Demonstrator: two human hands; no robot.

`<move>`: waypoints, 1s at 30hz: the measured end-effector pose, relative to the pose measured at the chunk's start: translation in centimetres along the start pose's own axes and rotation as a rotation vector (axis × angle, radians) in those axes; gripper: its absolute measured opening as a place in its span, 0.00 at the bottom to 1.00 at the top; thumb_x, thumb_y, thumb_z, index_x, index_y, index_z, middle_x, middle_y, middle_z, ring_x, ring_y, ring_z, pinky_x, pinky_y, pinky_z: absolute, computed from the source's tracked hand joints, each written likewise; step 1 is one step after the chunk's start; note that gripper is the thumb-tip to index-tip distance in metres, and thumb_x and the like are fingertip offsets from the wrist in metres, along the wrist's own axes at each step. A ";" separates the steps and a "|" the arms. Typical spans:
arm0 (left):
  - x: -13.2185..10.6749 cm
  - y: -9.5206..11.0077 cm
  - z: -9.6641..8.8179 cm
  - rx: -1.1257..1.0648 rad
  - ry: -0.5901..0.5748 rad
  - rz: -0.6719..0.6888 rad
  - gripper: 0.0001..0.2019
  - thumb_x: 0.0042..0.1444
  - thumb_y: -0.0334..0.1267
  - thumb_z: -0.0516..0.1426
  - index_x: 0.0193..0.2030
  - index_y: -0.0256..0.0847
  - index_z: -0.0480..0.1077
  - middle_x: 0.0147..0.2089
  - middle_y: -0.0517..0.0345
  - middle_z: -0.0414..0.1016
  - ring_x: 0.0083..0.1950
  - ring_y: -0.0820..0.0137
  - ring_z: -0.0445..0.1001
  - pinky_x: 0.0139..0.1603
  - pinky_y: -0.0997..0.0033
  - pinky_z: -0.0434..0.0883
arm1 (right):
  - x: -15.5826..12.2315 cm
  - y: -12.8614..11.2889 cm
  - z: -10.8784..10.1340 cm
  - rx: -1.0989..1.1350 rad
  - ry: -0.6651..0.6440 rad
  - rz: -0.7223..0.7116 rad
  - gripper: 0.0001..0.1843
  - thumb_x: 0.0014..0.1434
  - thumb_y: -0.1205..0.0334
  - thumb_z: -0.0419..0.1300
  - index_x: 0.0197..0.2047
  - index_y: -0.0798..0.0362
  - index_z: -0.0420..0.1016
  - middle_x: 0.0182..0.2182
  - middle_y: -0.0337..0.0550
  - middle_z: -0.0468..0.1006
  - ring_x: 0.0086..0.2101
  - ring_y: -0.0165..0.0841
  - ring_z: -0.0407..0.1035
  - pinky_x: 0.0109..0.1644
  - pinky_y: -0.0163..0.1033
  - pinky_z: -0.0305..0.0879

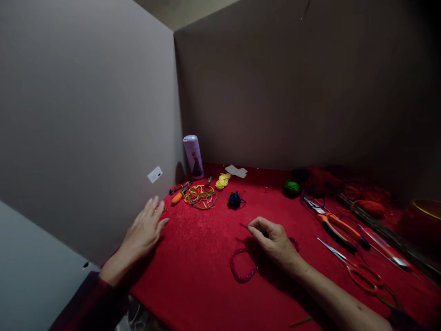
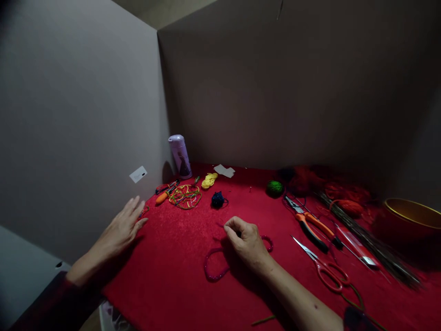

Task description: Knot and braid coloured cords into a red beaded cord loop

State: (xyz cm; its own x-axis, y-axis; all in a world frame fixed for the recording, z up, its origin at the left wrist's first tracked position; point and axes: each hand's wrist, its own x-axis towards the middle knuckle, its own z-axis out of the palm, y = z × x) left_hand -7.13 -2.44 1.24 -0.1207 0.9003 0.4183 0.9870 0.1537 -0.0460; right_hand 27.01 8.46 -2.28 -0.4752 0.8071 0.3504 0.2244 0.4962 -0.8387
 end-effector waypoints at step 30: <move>8.2 22.5 4.3 -1.319 -0.377 -0.079 0.25 0.54 0.60 0.46 0.24 0.38 0.61 0.18 0.64 0.60 0.19 0.76 0.60 0.20 0.77 0.57 | 1.2 2.0 -0.3 0.143 0.332 0.069 0.10 0.58 0.58 0.54 0.29 0.55 0.68 0.22 0.37 0.68 0.24 0.28 0.60 0.28 0.32 0.56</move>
State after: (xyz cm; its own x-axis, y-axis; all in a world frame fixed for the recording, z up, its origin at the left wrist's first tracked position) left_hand 13.68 10.15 -0.25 0.0075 0.9949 0.1002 0.3181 -0.0974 0.9430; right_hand 27.12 10.54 -3.40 -0.1560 0.9087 0.3872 0.1140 0.4059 -0.9068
